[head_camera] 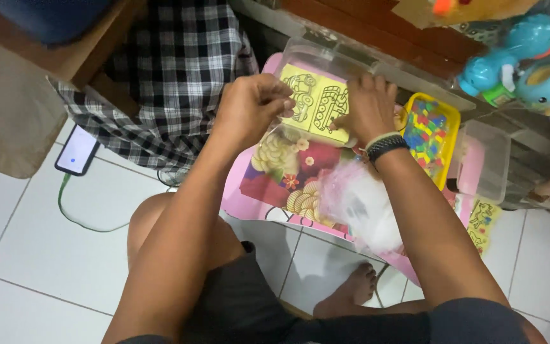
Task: The person places a series of small sticker sheets and individual colored stickers into small plastic bags, handling each item by hand. The person then sets the filled bags aside on a small pink table.
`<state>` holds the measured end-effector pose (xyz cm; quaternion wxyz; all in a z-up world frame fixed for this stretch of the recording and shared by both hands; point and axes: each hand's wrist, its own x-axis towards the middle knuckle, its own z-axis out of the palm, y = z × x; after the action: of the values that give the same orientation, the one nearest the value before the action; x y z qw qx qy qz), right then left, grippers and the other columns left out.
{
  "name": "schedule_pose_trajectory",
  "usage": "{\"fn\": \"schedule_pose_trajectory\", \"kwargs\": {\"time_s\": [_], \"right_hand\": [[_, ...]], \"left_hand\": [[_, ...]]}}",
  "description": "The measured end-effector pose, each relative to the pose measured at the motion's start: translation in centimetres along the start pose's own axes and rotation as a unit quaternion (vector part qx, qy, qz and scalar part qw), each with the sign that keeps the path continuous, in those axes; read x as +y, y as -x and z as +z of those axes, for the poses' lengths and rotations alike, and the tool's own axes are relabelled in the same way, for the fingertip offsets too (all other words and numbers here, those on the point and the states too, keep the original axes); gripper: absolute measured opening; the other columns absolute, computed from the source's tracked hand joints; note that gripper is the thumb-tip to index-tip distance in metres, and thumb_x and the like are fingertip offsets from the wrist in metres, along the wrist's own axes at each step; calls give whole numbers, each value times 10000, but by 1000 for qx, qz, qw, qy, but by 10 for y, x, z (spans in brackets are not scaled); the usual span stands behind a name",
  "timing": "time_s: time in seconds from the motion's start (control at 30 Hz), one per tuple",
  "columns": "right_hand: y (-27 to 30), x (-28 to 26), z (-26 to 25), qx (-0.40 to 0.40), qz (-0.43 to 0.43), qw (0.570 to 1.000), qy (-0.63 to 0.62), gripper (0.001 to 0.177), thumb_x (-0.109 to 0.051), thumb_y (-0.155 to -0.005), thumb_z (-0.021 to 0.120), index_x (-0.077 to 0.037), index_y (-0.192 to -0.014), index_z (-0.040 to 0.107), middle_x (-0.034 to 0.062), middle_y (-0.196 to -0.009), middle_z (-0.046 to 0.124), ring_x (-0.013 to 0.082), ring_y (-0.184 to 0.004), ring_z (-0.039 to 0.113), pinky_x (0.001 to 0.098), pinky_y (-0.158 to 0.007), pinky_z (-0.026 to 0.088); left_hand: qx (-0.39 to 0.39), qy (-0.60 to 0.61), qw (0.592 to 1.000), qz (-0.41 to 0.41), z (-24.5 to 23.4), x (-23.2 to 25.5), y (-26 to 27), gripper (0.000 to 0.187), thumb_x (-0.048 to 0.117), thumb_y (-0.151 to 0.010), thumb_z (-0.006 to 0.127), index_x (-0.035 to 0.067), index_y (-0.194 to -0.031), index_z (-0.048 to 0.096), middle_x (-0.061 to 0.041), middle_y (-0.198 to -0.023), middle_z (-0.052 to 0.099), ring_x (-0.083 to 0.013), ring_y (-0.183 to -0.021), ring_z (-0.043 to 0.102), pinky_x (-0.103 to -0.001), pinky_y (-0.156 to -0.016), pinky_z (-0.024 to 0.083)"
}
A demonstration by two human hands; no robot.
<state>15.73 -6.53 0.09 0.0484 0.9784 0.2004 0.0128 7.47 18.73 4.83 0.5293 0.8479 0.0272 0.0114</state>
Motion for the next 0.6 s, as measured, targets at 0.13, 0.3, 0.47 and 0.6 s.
{"fn": "schedule_pose_trajectory", "kwargs": {"time_s": [0.13, 0.3, 0.47, 0.6], "right_hand": [[6, 15, 20, 57, 26, 994, -90, 606, -202, -699, 971, -26, -1176, 642, 162, -1128, 560, 399, -1048, 559, 494, -863, 412], [-6, 54, 52, 111, 91, 944, -298, 296, -123, -746, 960, -136, -954, 750, 37, -769, 676, 254, -738, 675, 344, -722, 512], [-5, 48, 40, 116, 68, 959, -249, 221, -129, -778, 924, -172, -933, 774, 70, -783, 727, 309, -789, 727, 376, -700, 537], [1, 39, 29, 81, 93, 973, -196, 169, -193, -882, 840, -220, -1035, 773, 73, -916, 765, 348, -927, 735, 466, -790, 571]], "left_hand": [[-7, 62, 998, 19, -5, 1, -4, 193, 95, -828, 759, 198, -987, 794, -54, -827, 793, -182, -650, 782, -300, -641, 626], [-16, 91, 996, 15, -8, 5, -4, 203, 78, -830, 744, 191, -990, 800, -44, -832, 799, -175, -664, 789, -285, -616, 634], [-15, 104, 994, 28, -10, 3, -3, 204, 66, -830, 754, 165, -1003, 796, -59, -844, 798, -173, -663, 785, -271, -621, 624], [-16, 105, 994, 34, -7, 1, -2, 210, 50, -836, 741, 129, -1024, 792, -76, -843, 798, -193, -656, 786, -285, -628, 624]]}}
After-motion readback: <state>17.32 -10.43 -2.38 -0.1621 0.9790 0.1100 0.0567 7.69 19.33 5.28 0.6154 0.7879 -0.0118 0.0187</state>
